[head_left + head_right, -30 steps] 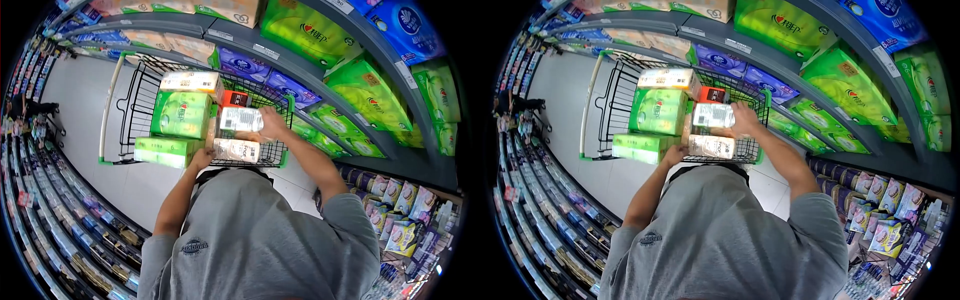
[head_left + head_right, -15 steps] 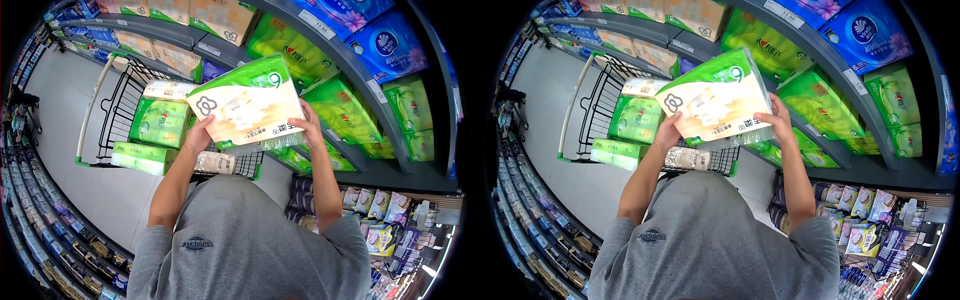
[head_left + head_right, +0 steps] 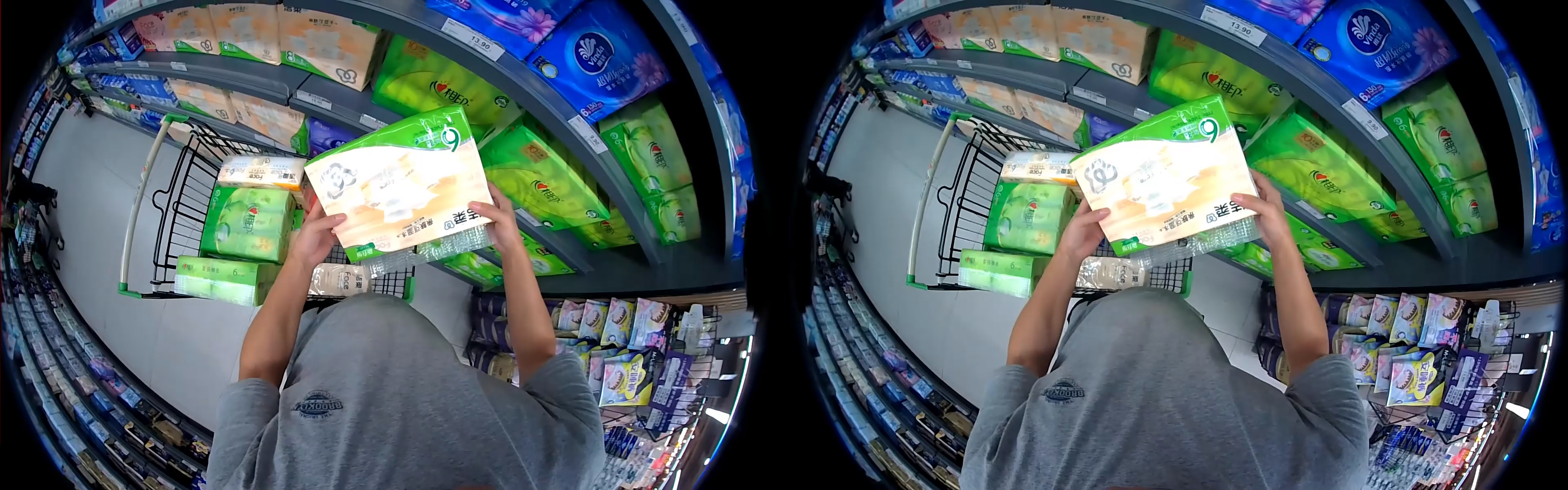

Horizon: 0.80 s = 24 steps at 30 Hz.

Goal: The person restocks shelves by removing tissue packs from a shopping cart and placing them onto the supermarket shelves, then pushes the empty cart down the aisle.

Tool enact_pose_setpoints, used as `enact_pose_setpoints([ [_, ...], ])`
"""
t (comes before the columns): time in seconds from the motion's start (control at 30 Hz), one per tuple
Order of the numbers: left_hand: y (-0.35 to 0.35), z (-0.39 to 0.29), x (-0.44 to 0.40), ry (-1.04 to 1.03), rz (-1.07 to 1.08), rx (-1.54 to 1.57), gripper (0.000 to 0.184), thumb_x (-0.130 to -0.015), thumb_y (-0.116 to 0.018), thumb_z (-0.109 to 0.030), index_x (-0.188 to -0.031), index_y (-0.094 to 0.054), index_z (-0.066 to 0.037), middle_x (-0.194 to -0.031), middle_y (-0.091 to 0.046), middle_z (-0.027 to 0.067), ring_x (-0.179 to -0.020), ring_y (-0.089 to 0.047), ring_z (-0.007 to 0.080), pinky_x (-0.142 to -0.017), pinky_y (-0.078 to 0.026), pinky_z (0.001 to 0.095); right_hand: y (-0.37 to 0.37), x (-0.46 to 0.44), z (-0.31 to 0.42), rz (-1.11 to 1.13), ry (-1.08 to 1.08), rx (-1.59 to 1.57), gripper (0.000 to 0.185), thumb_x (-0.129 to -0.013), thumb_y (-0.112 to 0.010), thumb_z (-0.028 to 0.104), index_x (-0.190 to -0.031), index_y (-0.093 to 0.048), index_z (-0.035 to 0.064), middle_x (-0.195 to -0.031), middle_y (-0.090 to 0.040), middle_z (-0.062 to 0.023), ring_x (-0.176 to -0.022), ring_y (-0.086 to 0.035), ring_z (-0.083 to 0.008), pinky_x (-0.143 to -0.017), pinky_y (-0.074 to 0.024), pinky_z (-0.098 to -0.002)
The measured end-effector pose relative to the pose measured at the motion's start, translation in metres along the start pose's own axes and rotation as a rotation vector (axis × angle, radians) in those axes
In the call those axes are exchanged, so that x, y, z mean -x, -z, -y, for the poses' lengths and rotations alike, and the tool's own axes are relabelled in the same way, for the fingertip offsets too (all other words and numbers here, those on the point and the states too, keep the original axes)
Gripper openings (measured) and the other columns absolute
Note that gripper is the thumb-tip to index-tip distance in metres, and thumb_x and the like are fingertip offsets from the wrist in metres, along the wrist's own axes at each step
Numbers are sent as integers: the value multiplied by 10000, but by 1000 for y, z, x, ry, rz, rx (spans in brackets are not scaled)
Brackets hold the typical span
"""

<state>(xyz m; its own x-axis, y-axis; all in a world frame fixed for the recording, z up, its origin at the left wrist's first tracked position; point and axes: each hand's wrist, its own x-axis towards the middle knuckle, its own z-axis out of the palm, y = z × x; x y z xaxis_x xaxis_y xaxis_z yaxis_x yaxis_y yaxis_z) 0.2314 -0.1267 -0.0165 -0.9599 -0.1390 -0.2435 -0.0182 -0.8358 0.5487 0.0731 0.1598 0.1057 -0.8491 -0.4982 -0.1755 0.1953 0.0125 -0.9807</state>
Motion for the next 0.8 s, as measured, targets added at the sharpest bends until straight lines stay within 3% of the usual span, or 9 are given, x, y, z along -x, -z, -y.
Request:
enact_pose_setpoints([
  [0.27, -34, -58, 8, -194, 46, -35, 682, -709, -607, 37, -1340, -355, -24, -1287, -487, 116, -1181, -478, 253, -998, -379, 353, 6, -4, 11, 178, 112, 111, 707, -741, -691, 177, -1318, -350, -49, -1223, -507, -160, -1119, -503, -238, -943, -394, -332],
  [0.33, -66, -100, 11, -283, 68, -261, 675, -722, -622, 9, -1343, -358, -12, -1268, -504, 114, -1165, -491, 234, -980, -388, 339, -1, -7, 17, 226, 112, 68, 688, -768, -672, 191, -1323, -339, -43, -1231, -499, -160, -1130, -497, -243, -955, -391, -342],
  [0.43, -124, -160, 20, -490, 246, -661, 650, -817, -606, -129, -1384, -318, 8, -1258, -516, 131, -1144, -492, 201, -962, -379, 330, -15, -25, 22, -27, 138, -361, 610, -876, -557, 308, -1341, -317, -6, -1285, -462, -170, -1180, -466, -283, -1015, -361, -410],
  [0.53, -180, -197, 50, -586, 628, -314, 591, -846, -591, -204, -1358, -374, -5, -1230, -540, 145, -1130, -512, 213, -929, -424, 344, -40, -33, 51, 121, 348, -740, 644, -889, -500, 422, -1362, -310, 29, -1330, -434, -163, -1200, -445, -311, -1019, -351, -442],
  [0.63, -170, -197, 41, -671, 310, -462, 588, -850, -592, -241, -1350, -381, -15, -1249, -523, 174, -1136, -513, 242, -908, -457, 349, -70, -34, 80, 223, 458, -884, 656, -891, -444, 502, -1381, -308, 86, -1363, -412, -130, -1212, -433, -319, -1021, -346, -465],
  [0.7, -173, -159, 48, -423, 31, -523, 721, -764, -714, -244, -1350, -358, -19, -1304, -434, 203, -1167, -472, 282, -949, -431, 358, -97, -29, 107, 229, 540, -977, 667, -886, -436, 531, -1388, -304, 111, -1364, -414, -110, -1215, -433, -304, -1018, -347, -471],
  [0.73, -156, -132, 37, -831, 67, -1320, 887, -676, -792, -326, -1357, -323, -4, -1325, -388, 177, -1207, -412, 291, -984, -378, 378, -111, -30, 117, 169, 579, -1001, 674, -885, -433, 536, -1387, -302, 106, -1362, -415, -110, -1212, -435, -304, -1021, -345, -463],
  [0.77, -159, -118, 37, -742, 259, -1277, 1006, -610, -838, -341, -1362, -273, 18, -1334, -368, 170, -1233, -366, 287, -1001, -339, 392, -122, -34, 123, 160, 598, -985, 676, -885, -428, 541, -1382, -307, 99, -1361, -413, -116, -1210, -436, -304, -1022, -345, -457],
  [0.8, -178, -110, 40, -883, 295, -1098, 970, -597, -854, -301, -1333, -307, 17, -1325, -381, 163, -1211, -385, 261, -985, -347, 381, -132, -36, 127, 149, 615, -969, 678, -885, -423, 546, -1376, -313, 93, -1361, -411, -121, -1208, -437, -305, -1023, -345, -451],
])
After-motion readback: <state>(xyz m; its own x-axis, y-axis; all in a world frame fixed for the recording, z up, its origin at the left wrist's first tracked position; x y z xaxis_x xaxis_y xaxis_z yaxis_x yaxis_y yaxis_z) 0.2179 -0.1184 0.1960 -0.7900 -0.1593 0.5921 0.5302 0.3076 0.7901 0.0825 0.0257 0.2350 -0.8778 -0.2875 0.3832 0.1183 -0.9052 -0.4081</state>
